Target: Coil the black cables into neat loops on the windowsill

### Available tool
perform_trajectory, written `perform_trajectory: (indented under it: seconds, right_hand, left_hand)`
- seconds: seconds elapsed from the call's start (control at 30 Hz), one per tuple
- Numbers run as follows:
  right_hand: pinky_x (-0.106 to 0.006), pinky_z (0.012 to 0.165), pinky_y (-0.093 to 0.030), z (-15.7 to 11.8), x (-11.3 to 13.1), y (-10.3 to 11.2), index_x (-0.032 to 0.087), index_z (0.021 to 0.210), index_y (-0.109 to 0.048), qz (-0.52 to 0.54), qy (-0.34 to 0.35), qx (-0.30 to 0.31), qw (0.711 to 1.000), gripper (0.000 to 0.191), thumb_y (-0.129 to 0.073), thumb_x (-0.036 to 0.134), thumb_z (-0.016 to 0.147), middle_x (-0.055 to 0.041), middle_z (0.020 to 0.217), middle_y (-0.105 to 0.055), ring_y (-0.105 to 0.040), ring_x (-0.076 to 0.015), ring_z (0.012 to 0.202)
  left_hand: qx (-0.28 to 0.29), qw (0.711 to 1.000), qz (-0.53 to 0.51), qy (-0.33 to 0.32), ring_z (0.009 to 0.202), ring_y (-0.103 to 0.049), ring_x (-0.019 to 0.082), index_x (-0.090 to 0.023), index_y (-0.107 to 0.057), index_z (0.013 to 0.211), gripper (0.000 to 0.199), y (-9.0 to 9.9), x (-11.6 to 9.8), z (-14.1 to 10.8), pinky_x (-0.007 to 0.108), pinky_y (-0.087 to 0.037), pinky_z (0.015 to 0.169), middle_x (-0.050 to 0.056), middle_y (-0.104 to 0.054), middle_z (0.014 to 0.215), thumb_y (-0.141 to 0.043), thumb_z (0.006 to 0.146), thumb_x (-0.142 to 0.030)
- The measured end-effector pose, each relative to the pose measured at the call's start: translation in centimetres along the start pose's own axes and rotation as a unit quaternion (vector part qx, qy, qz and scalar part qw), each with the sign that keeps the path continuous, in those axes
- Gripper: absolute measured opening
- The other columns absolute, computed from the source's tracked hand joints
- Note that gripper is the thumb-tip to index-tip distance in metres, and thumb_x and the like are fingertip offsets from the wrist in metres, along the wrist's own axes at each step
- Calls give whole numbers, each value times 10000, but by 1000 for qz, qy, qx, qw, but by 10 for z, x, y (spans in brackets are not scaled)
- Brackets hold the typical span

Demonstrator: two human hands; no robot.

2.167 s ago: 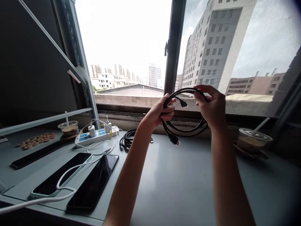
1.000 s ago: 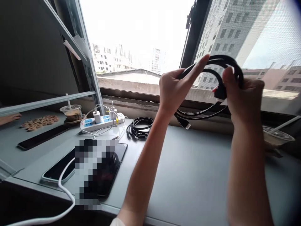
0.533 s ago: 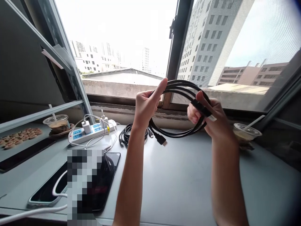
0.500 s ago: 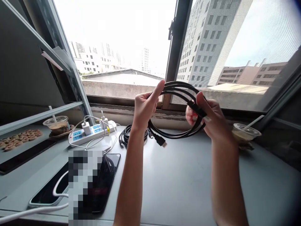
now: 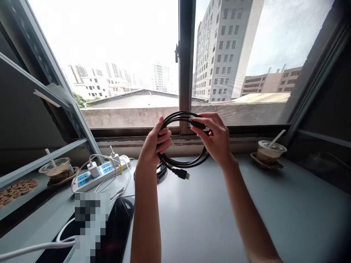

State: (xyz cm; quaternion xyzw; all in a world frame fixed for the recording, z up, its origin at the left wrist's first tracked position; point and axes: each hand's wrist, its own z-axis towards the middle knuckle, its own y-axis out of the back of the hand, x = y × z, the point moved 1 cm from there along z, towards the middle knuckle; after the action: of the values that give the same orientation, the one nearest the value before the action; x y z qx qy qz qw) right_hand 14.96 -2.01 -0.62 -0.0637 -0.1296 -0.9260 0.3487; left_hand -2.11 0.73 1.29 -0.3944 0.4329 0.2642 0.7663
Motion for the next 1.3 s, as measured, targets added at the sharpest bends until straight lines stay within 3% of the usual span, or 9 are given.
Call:
perform_trajectory:
  seconds: [0.23,0.43,0.57,0.67,0.8,0.97,1.07,1.2,1.3]
  right_hand:
    - [-242,584,-491,4,7,20,285,962,-633,51,-20,-100,993,143,-526,299,869,-6,978,-620,-599,-125,708]
    - [-247,631,-466,6,-37,24,229,926,-634,78,-71,-178,978,125,-546,274,850,-20,906,-642,-597,-146,782]
    - [-286,668,-462,2,-68,15,200,900,-618,60,-137,-216,965,117,-544,270,843,-40,883,-650,-595,-167,767]
    - [-315,718,-468,0,-68,12,198,888,-591,30,-165,-198,966,87,-528,244,849,-51,887,-650,-606,-190,815]
    - [-253,519,-474,1,-51,12,202,930,-537,69,-212,-168,960,105,-468,267,884,-52,902,-624,-586,-127,585]
    - [-176,360,-421,-1,-54,3,186,976,-520,128,-251,-97,955,171,-427,311,907,-43,946,-604,-494,-41,427]
    - [-161,408,-469,-13,-77,-9,190,1059,-524,101,-347,57,931,234,-469,342,889,-47,991,-598,-585,-68,554]
    - [-201,544,-530,-42,-114,-31,174,1201,-492,48,-447,227,864,362,-546,246,851,-67,1006,-610,-628,-104,658]
    - [-268,692,-536,-66,-134,-45,126,1054,-593,0,-483,315,817,251,-599,211,818,-80,944,-625,-623,-136,761]
  left_hand:
    - [91,986,-135,41,241,-146,11,-181,-353,579,343,-21,7,0,125,-150,250,-111,-181,379,-438,884,-314]
    - [84,992,-92,2,315,-282,17,-174,-343,574,305,-47,30,10,125,-278,358,-106,-207,402,-529,812,-211]
    - [-26,995,96,-32,452,-491,76,-172,-436,619,281,-54,53,21,167,-405,494,-57,-410,440,-553,795,-357]
    - [-138,928,328,-108,485,-544,100,-165,-485,636,282,-51,61,24,168,-422,504,-9,-544,483,-577,773,-394]
    - [-170,864,464,-93,325,-475,100,-179,-454,615,313,-44,53,19,179,-347,324,-31,-502,442,-511,805,-422]
    - [-133,863,484,51,300,-519,143,-187,-391,635,245,-23,44,22,182,-310,265,-38,-477,407,-461,828,-321]
    - [-89,863,481,128,369,-578,158,-179,-402,759,73,-1,58,34,171,-325,282,-31,-522,521,-466,793,-188]
    - [-95,789,562,230,425,-608,169,-155,-405,892,105,34,96,53,207,-433,359,-6,-536,600,-439,793,-163]
    - [-90,755,586,281,410,-607,207,-121,-449,886,140,53,125,60,261,-462,385,30,-566,591,-475,749,-127]
